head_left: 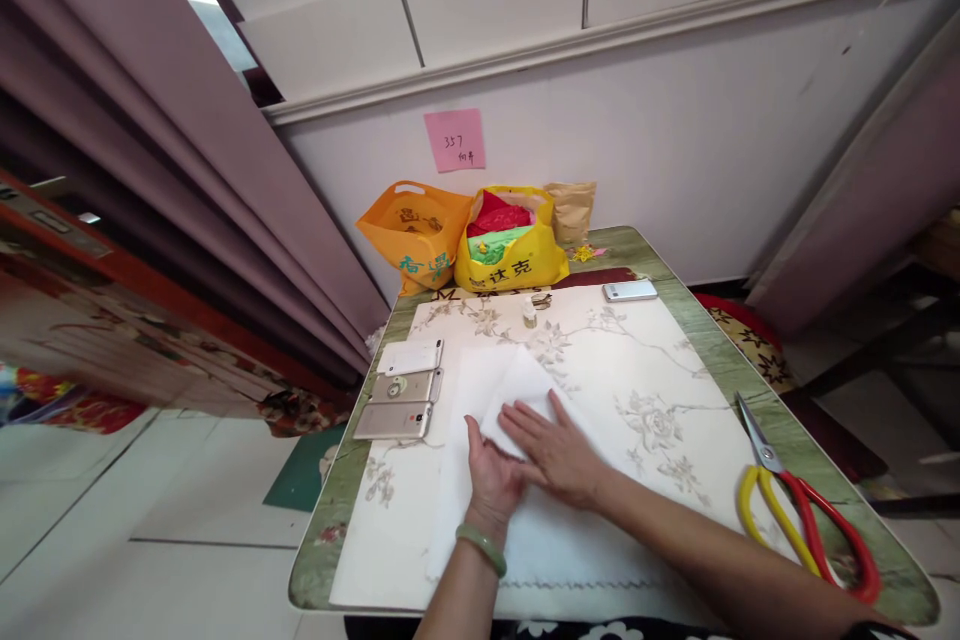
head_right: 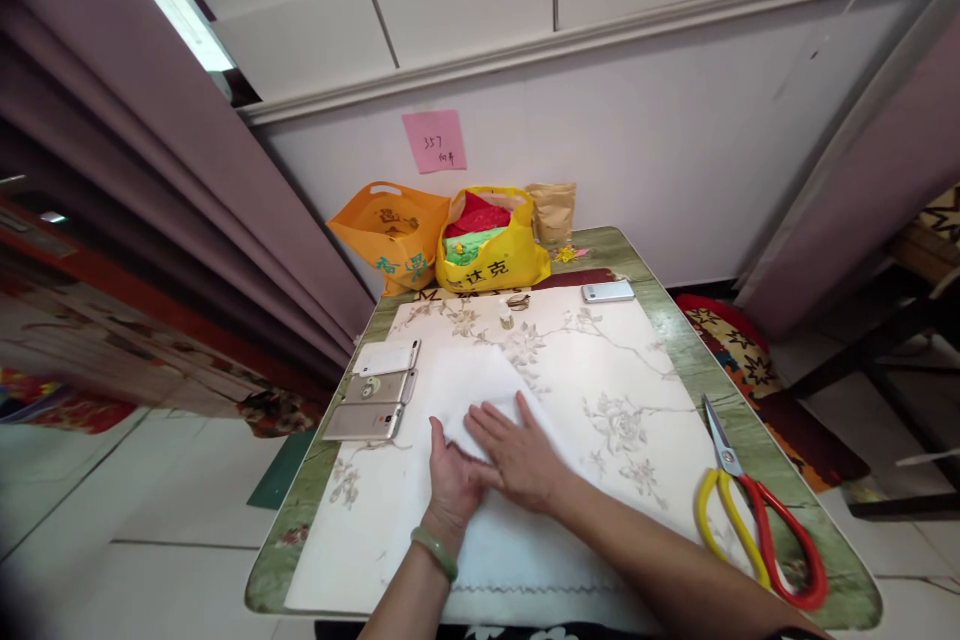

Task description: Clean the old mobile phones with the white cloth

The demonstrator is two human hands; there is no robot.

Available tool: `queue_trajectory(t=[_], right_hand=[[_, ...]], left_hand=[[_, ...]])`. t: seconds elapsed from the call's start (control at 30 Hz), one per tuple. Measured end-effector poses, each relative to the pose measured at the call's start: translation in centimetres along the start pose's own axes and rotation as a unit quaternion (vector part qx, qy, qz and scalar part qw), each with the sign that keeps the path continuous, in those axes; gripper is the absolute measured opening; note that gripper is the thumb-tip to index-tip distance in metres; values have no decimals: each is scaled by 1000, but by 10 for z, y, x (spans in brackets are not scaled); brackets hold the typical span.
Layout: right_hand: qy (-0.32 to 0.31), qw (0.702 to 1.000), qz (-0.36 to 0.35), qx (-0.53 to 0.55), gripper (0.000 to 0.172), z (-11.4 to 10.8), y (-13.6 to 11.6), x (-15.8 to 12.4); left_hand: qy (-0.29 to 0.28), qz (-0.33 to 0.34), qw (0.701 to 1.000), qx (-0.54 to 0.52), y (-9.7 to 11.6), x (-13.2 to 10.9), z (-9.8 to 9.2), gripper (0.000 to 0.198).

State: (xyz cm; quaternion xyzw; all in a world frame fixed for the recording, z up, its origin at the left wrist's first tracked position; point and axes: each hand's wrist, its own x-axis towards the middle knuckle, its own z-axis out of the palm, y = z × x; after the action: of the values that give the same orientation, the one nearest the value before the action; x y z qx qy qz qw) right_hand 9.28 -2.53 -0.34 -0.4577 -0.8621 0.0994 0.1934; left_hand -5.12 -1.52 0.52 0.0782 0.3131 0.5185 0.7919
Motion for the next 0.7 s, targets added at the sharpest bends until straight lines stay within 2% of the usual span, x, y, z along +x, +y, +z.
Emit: queue_trajectory(t=[0.13,0.2,0.3,0.37,0.5,0.57,0.63,0.7], right_hand=[[39,986,157,-37,61,0,13,2],[52,986,150,-44,63,4,8,0],[31,999,32,-26,68,10,-7,-4],[23,999,4,-24,71,11,-7,-6],[54,991,111,-60,64,6,25,-7],[64,987,132,-60,57,4,41,-8],[83,986,142,-38,48,1,49,-10],[117,979,166,6,38,-3,53,-12]], left_hand=[[-69,-4,998,1,1,-1,4,72],[-66,-12,998,-7,1,-1,3,72],[-26,-25,999,-10,0,-2,1,67],[-12,-23,1000,-7,-1,-2,0,66],[-57,-9,998,-11,1,0,3,72],[-80,-5,997,-21,1,0,3,71],[-84,0,996,-16,-1,0,2,61],[-69,19,997,13,-5,0,1,41]])
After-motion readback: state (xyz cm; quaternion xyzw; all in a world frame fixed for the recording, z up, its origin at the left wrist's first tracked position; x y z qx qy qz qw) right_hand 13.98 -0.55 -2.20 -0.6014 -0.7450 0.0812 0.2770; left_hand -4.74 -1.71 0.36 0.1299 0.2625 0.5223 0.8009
